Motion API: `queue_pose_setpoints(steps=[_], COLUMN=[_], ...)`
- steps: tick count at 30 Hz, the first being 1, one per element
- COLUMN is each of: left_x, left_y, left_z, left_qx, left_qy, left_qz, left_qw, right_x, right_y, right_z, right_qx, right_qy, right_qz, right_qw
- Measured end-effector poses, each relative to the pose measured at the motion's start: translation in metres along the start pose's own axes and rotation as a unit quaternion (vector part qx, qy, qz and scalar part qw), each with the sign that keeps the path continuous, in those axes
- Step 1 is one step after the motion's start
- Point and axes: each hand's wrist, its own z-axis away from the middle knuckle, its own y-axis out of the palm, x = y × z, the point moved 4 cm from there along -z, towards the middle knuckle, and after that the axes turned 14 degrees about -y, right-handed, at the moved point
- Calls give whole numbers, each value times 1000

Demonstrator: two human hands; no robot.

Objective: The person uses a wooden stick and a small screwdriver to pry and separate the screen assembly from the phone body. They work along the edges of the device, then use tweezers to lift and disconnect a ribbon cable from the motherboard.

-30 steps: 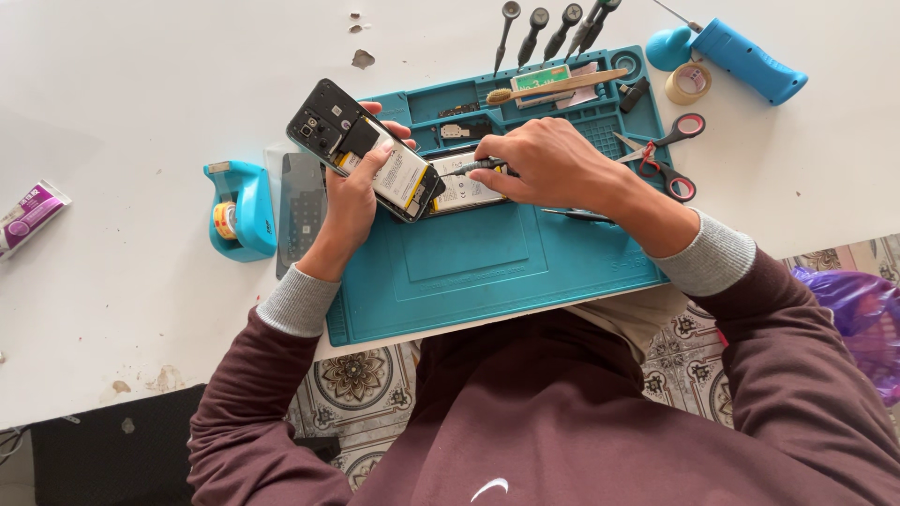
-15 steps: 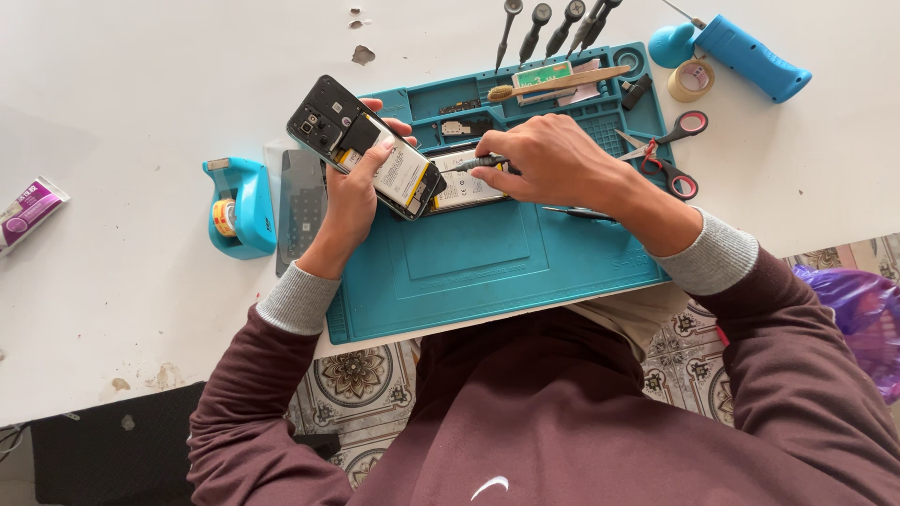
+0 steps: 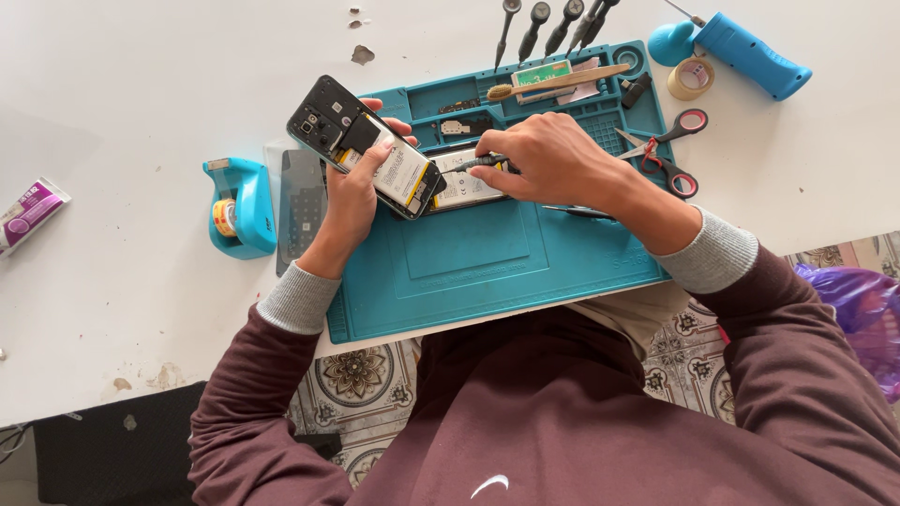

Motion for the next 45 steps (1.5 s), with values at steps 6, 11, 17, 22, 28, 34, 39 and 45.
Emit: queue_pose_setpoints(steps=[6,11,17,22,28,34,39,45], left_x=[0,-1,-1,-2,-2,-2,-2,-3], left_y=[1,1,1,1,1,1,2,3], left_z=[0,0,0,-1,-1,0,0,0], left_qx=[5,0,0,1,-2,1,2,-1], left_qy=[-1,-3,-2,1,0,2,2,2], left_qz=[4,1,3,-3,-2,-2,2,-10], left_qw=[1000,1000,1000,1000,1000,1000,1000,1000], right_x=[3,5,3,4,3,7,10,3], right_y=[-1,-1,-3,-2,0,5,8,11], right_z=[1,2,2,1,3,1,4,5], right_qx=[-14,-22,-14,-13,-17,-56,-61,-34], right_qy=[-6,-17,-7,-14,-17,-38,-50,5], right_qz=[12,18,12,20,28,57,83,80], right_qw=[1000,999,1000,1000,999,996,993,996])
